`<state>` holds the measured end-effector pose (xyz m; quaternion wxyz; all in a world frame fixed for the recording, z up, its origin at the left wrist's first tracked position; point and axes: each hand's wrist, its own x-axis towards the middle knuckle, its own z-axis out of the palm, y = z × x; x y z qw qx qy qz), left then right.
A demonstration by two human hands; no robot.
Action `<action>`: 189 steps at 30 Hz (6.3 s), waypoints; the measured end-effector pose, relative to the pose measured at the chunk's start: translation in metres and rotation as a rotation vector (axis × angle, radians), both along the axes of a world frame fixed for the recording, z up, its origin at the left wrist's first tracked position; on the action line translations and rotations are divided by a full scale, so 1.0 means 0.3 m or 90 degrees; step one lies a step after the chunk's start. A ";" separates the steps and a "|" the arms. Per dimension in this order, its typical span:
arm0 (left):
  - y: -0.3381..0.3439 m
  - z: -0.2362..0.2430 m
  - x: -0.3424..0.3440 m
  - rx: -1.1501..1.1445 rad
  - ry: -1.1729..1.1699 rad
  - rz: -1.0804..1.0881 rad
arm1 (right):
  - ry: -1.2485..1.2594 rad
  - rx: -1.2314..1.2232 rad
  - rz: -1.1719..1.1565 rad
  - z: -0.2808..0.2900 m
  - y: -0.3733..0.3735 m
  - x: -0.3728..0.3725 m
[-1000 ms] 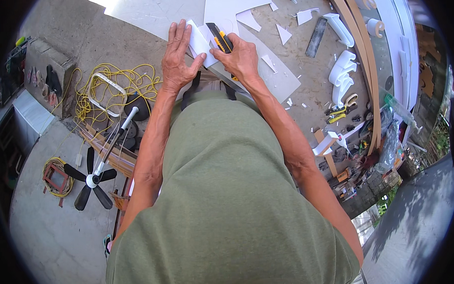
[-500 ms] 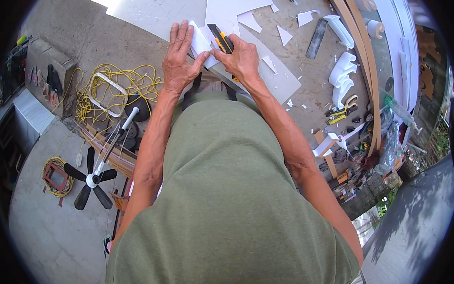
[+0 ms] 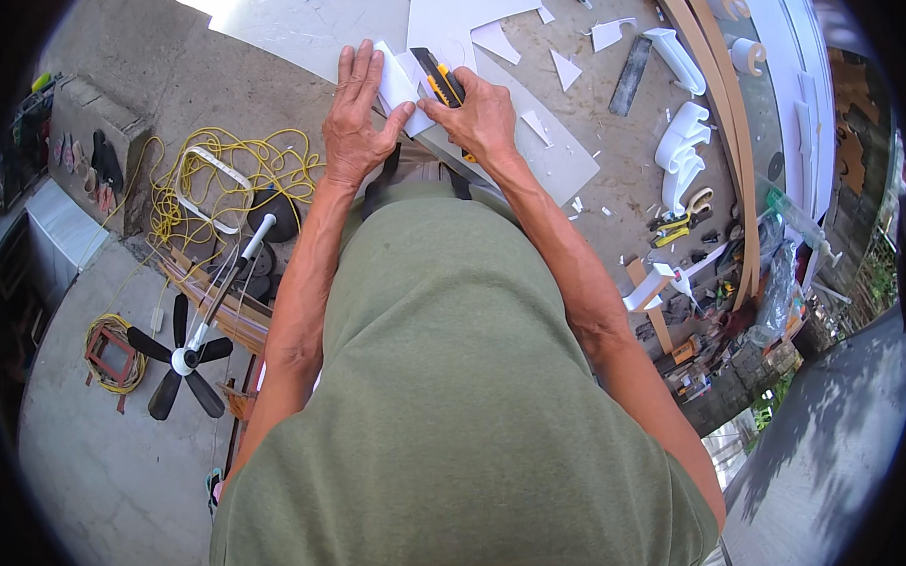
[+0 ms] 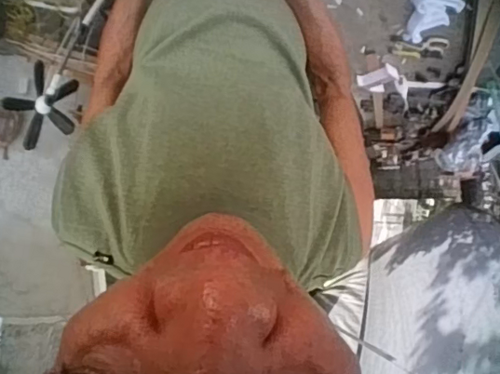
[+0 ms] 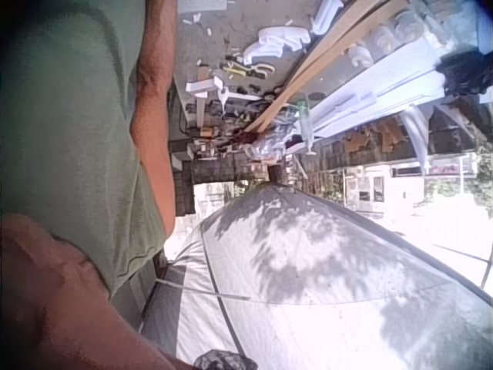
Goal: Cutting and assembling dimensional letters from foam board for a sign.
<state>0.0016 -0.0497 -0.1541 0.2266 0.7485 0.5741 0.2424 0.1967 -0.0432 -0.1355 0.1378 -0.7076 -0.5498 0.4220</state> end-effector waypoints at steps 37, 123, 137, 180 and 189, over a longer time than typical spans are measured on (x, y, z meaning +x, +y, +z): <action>0.004 0.063 0.037 -0.055 0.098 0.019 | 0.211 -0.064 -0.060 0.102 0.000 0.088; -0.008 0.053 0.044 -0.039 0.067 0.038 | 0.035 0.116 0.105 0.037 0.008 -0.004; -0.014 0.046 0.043 -0.037 0.078 0.035 | 0.029 0.142 0.093 0.019 0.002 -0.007; -0.005 0.044 0.030 -0.047 0.048 0.020 | 0.028 0.134 0.107 0.030 0.007 -0.009; -0.008 0.035 0.032 -0.037 0.046 0.029 | 0.026 0.129 0.111 0.029 0.009 -0.009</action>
